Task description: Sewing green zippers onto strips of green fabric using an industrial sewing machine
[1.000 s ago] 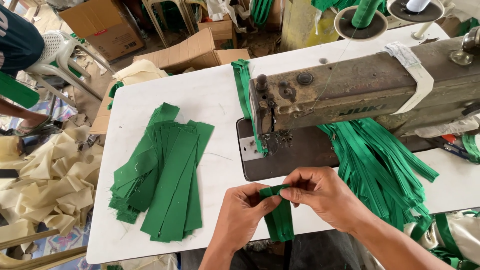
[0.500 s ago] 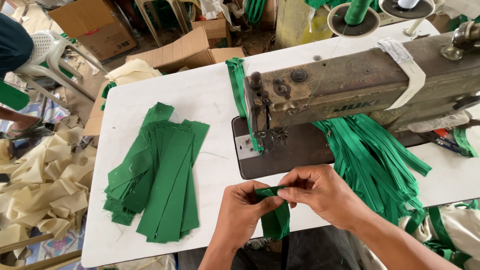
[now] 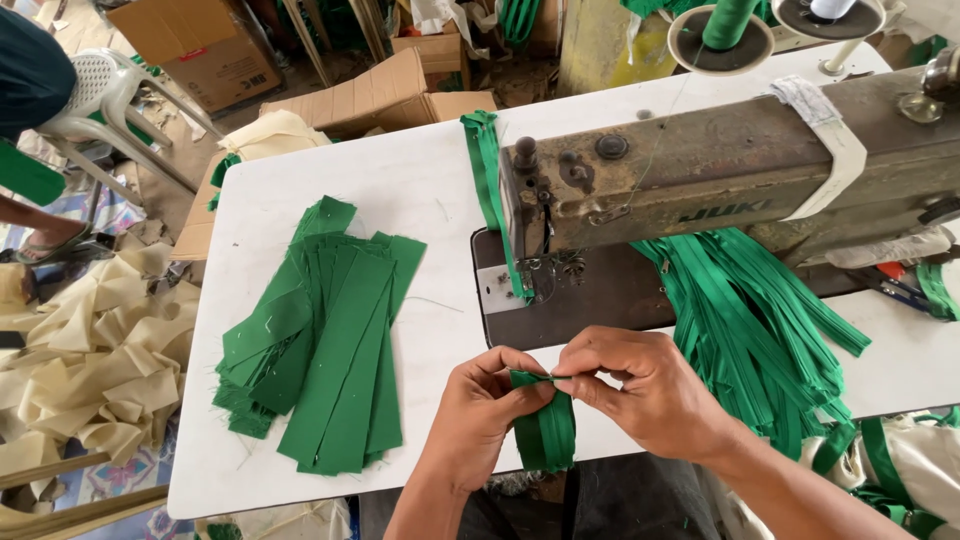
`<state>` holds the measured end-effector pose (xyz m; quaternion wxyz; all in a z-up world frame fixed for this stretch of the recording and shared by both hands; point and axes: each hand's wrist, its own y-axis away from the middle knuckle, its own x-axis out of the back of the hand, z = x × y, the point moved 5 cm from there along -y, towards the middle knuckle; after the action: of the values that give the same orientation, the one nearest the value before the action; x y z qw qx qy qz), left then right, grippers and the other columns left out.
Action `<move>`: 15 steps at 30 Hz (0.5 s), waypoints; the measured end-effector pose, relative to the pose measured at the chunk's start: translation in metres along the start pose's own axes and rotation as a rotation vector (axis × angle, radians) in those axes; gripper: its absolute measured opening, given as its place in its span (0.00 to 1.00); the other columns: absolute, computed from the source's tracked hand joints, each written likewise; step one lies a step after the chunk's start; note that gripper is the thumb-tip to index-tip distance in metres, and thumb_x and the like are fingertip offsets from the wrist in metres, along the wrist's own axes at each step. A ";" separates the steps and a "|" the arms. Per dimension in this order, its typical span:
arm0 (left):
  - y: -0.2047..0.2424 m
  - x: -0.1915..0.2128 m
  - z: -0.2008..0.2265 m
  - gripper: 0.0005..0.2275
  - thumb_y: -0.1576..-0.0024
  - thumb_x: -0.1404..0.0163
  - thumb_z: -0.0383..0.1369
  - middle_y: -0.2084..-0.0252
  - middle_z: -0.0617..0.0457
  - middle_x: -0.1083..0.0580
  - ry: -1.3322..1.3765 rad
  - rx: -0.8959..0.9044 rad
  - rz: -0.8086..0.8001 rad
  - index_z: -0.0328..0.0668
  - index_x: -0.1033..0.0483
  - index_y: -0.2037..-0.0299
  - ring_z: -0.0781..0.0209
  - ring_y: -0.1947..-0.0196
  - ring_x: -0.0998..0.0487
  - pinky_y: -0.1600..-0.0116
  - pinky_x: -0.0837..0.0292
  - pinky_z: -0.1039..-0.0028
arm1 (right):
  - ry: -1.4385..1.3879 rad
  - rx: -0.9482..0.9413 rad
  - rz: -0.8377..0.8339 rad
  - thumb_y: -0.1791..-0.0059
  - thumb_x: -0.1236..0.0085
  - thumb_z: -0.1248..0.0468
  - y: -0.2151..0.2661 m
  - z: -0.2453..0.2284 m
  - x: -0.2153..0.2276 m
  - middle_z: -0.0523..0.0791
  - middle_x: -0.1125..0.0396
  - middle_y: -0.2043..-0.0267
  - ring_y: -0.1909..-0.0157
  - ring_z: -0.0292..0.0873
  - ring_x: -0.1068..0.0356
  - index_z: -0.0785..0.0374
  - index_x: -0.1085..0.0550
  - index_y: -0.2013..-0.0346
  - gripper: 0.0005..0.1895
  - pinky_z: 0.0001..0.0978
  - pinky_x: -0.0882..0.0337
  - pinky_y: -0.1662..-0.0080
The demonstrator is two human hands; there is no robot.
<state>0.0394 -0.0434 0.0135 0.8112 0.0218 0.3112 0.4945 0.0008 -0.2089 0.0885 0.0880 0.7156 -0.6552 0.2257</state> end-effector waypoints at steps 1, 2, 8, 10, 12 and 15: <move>-0.002 0.002 -0.002 0.05 0.46 0.40 0.18 0.74 0.50 0.24 -0.017 -0.020 0.000 0.37 0.20 0.66 0.66 0.72 0.26 0.64 0.33 0.77 | 0.030 0.016 -0.009 0.49 0.39 0.63 -0.001 0.002 -0.001 0.39 0.24 0.63 0.71 0.36 0.29 0.55 0.18 0.61 0.05 0.33 0.31 0.69; -0.009 0.003 -0.003 0.05 0.46 0.40 0.18 0.74 0.50 0.24 -0.015 -0.020 0.006 0.37 0.20 0.66 0.66 0.72 0.26 0.64 0.33 0.77 | 0.028 0.016 -0.015 0.49 0.39 0.63 -0.006 0.010 -0.004 0.39 0.24 0.63 0.71 0.36 0.29 0.55 0.18 0.61 0.05 0.33 0.31 0.69; -0.055 0.027 -0.009 0.05 0.49 0.37 0.27 0.68 0.49 0.19 -0.800 -0.062 0.200 0.46 0.18 0.65 0.60 0.68 0.17 0.61 0.25 0.72 | 0.104 -0.048 0.090 0.54 0.37 0.76 -0.034 0.084 -0.027 0.47 0.24 0.71 0.70 0.44 0.26 0.62 0.17 0.67 0.07 0.36 0.24 0.61; -0.067 0.025 -0.010 0.05 0.48 0.40 0.27 0.67 0.48 0.19 -1.199 -0.358 0.258 0.49 0.18 0.64 0.44 0.67 0.17 0.61 0.23 0.60 | 0.135 -0.070 0.159 0.54 0.36 0.74 -0.042 0.096 -0.031 0.46 0.25 0.72 0.69 0.46 0.26 0.59 0.16 0.67 0.07 0.36 0.24 0.61; -0.061 0.021 0.008 0.08 0.50 0.37 0.29 0.61 0.46 0.23 -1.274 -0.481 0.298 0.47 0.19 0.61 0.42 0.61 0.21 0.57 0.26 0.57 | 0.226 -0.011 0.146 0.53 0.37 0.74 -0.050 0.105 -0.035 0.45 0.25 0.71 0.67 0.47 0.25 0.59 0.17 0.67 0.07 0.37 0.24 0.59; -0.048 0.018 0.012 0.07 0.45 0.40 0.35 0.57 0.47 0.29 -1.423 -0.757 0.338 0.47 0.22 0.61 0.46 0.56 0.27 0.55 0.30 0.60 | 0.335 0.054 0.155 0.53 0.37 0.73 -0.053 0.111 -0.037 0.43 0.25 0.69 0.65 0.47 0.24 0.58 0.18 0.67 0.06 0.38 0.25 0.56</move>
<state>0.0891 -0.0497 -0.0015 0.6814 0.1015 -0.4727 0.5495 0.0743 -0.2161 -0.0171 0.1592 0.6176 -0.6781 0.3653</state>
